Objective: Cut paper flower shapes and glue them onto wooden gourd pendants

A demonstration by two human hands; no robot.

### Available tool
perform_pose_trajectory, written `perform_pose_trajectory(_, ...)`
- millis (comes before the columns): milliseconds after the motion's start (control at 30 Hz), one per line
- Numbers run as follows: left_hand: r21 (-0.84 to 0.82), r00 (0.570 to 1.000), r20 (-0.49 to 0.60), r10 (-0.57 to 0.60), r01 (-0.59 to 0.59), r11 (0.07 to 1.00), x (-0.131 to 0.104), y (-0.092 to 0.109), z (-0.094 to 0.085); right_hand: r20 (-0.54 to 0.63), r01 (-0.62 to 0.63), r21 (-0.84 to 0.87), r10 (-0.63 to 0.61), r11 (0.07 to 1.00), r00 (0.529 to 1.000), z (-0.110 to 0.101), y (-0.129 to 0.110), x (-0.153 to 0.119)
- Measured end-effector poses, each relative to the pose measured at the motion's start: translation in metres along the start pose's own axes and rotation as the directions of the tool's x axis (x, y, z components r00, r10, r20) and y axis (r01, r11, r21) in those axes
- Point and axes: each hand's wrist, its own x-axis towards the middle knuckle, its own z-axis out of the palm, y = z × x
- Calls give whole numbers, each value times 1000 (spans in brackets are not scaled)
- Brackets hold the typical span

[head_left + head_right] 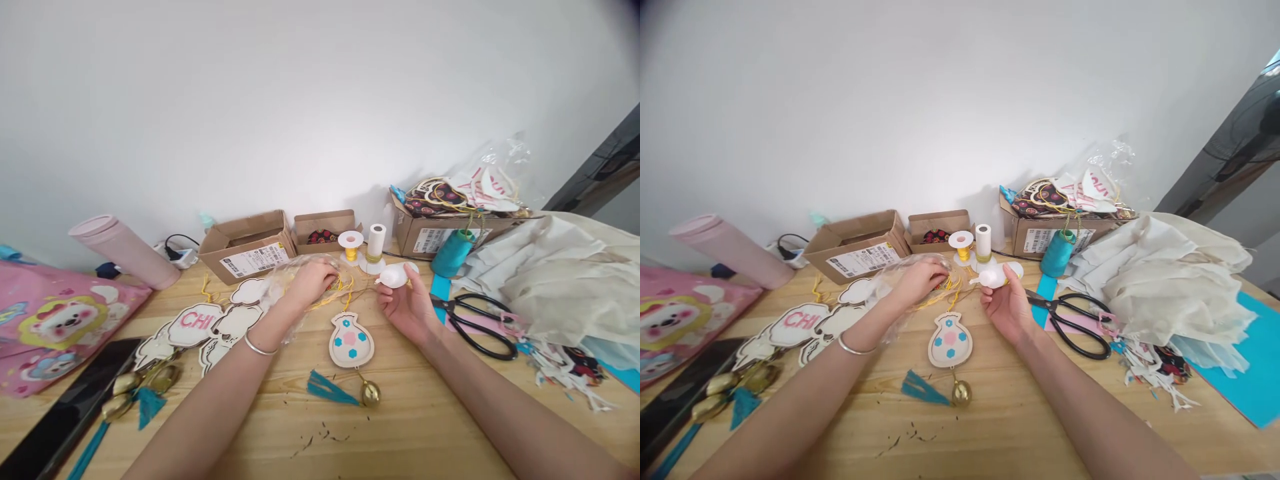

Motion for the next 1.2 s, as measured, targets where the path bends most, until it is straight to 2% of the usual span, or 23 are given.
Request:
perform_pose_trajectory(267, 41, 1000, 10, -12, 12, 999, 0, -2, -5, 9, -26, 33, 26, 999, 1000, -1, 1, 2)
perform_pose_trajectory(600, 43, 998, 51, 27, -29, 999, 11, 1, 2, 25, 8, -16, -8, 1000, 1000, -1, 1, 3)
perform_pose_trajectory(767, 89, 997, 80, 4, -11, 996, 15, 6, 0, 36, 3, -7, -3, 1000, 999, -4, 0, 5)
perform_pose_trajectory(1000, 185, 994, 92, -62, 45, 982, 17, 25, -2, 53, 0, 21, -2, 1000, 999, -5, 1, 4)
perform_pose_trajectory(1200, 158, 988, 112, -102, 84, 984, 15, 28, -7, 56, -7, 38, 5, 999, 998, -4, 1, 3)
